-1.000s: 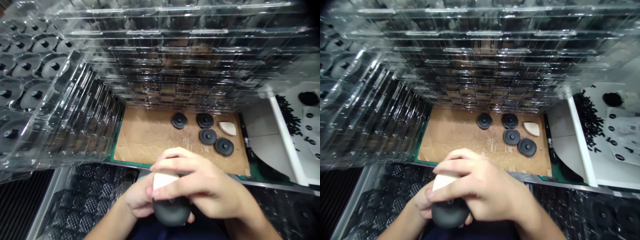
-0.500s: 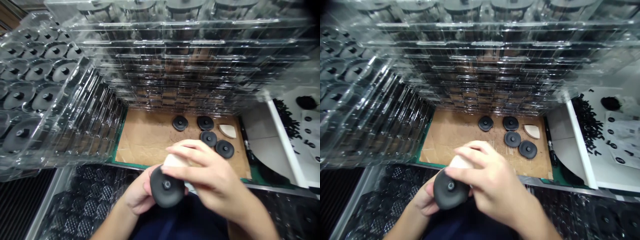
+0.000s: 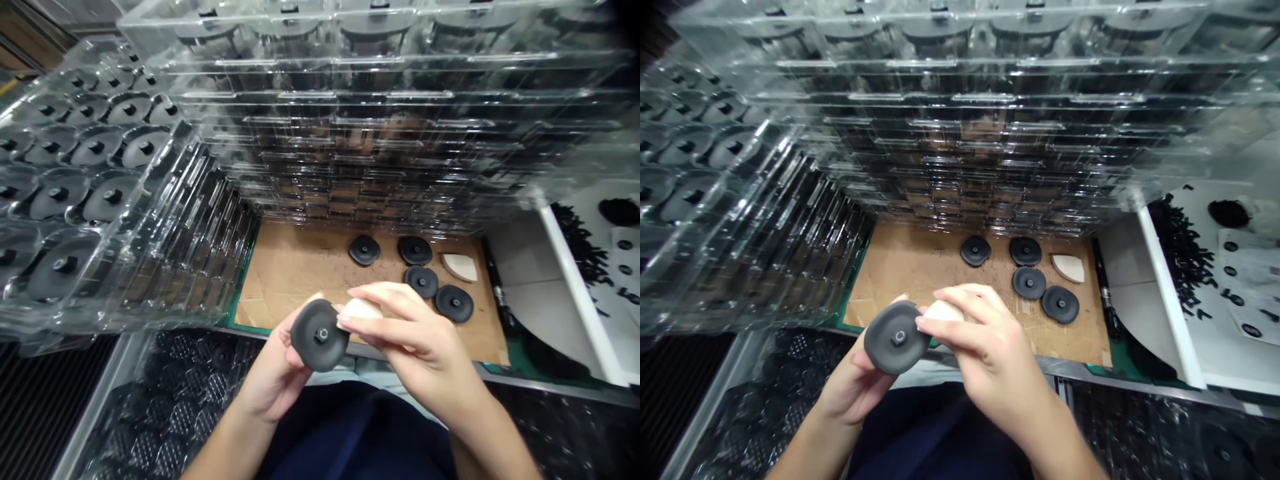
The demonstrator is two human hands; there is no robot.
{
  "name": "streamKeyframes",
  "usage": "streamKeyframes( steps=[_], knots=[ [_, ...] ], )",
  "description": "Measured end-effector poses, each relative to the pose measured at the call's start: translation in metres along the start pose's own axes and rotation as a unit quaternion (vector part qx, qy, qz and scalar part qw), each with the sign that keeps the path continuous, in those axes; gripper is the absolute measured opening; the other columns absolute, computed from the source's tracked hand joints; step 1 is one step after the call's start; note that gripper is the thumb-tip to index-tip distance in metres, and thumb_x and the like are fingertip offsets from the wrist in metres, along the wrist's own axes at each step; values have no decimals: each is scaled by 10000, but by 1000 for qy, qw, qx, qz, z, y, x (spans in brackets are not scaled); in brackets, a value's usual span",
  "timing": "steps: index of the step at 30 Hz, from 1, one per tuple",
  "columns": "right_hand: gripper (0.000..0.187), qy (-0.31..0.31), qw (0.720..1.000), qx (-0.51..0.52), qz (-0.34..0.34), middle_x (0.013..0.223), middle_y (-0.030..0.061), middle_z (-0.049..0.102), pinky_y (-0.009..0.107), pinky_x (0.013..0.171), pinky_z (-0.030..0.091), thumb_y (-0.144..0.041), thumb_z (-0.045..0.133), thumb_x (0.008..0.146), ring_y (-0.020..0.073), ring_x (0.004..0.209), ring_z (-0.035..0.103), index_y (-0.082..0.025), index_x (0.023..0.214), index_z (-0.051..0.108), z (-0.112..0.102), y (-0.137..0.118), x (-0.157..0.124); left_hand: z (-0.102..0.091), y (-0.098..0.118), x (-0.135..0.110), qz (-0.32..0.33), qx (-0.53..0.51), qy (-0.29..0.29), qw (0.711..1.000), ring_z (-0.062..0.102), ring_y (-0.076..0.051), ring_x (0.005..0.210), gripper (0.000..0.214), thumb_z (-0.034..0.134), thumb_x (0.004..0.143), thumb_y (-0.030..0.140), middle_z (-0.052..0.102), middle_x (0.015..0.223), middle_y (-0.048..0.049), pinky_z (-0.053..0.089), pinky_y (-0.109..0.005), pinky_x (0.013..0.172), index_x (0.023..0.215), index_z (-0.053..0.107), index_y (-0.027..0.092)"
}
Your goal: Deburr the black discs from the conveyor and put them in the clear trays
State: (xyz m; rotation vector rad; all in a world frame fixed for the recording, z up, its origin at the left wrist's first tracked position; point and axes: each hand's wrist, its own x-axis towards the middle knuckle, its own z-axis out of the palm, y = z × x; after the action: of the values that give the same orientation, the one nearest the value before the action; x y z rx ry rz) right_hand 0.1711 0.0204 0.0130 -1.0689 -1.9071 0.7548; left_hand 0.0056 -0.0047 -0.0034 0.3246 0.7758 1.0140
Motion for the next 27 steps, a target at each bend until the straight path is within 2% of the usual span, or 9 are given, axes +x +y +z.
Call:
streamKeyframes(
  steps=[5,9,11,14,16,18,21,24,27],
  knots=[
    [342,58,998,33,-21,1169,82,668,434,917,506,-59,504,860,226,1084,573,-255,1006,744,8,-1,0,-2,-4,2,8,14,41,999,643,-170,921,634,864,504,441,726,952,-26,502,-198,811,1084,705,239],
    [214,0,985,105,138,1049,47,702,340,860,531,-205,623,855,194,977,632,-303,1002,745,3,11,-24,-11,-1,4,45,-17,69,996,649,-191,1016,629,863,541,405,684,1173,-33,519,-213,840,1128,671,286],
    [169,-28,951,196,237,986,47,725,297,788,553,-324,629,858,193,916,668,-285,967,752,4,21,-45,-14,0,3,50,-34,58,996,648,-213,1061,600,841,588,396,657,1239,-46,527,-243,873,1149,655,292],
    [349,15,864,290,412,772,56,709,240,537,525,-504,581,850,164,642,645,-200,893,747,18,28,-73,-14,0,4,44,-45,59,996,658,-227,1058,587,816,624,387,649,1257,-63,533,-278,899,1172,638,276],
    [421,47,801,307,511,584,10,600,187,371,388,-566,591,814,108,450,504,-165,824,718,31,27,-84,-13,-1,5,37,-50,71,996,659,-231,1061,587,806,640,374,645,1262,-71,526,-293,925,1188,626,263],
    [427,60,774,307,550,491,-37,490,156,316,252,-578,627,777,66,369,369,-154,763,677,40,25,-87,-11,-2,6,30,-53,77,995,650,-237,1082,616,800,651,371,630,1283,-92,517,-292,942,1221,605,242],
    [428,72,785,303,536,482,-47,467,155,325,203,-576,650,755,51,357,324,-147,743,655,40,25,-78,-10,-3,6,22,-52,73,996,639,-251,1102,673,798,662,367,597,1324,-129,519,-289,937,1273,564,210],
    [396,93,803,303,504,568,-24,537,168,342,260,-562,640,772,72,406,401,-174,843,671,29,22,-55,-7,-6,5,19,-46,79,996,640,-252,1094,685,809,656,355,599,1319,-133,529,-294,919,1276,559,203],
    [271,123,898,242,346,836,30,659,202,469,441,-418,642,819,132,635,587,-221,1004,659,19,5,-27,-3,-10,3,19,-40,90,995,641,-236,1080,685,832,616,365,633,1273,-114,543,-268,875,1237,589,209]
  ],
)
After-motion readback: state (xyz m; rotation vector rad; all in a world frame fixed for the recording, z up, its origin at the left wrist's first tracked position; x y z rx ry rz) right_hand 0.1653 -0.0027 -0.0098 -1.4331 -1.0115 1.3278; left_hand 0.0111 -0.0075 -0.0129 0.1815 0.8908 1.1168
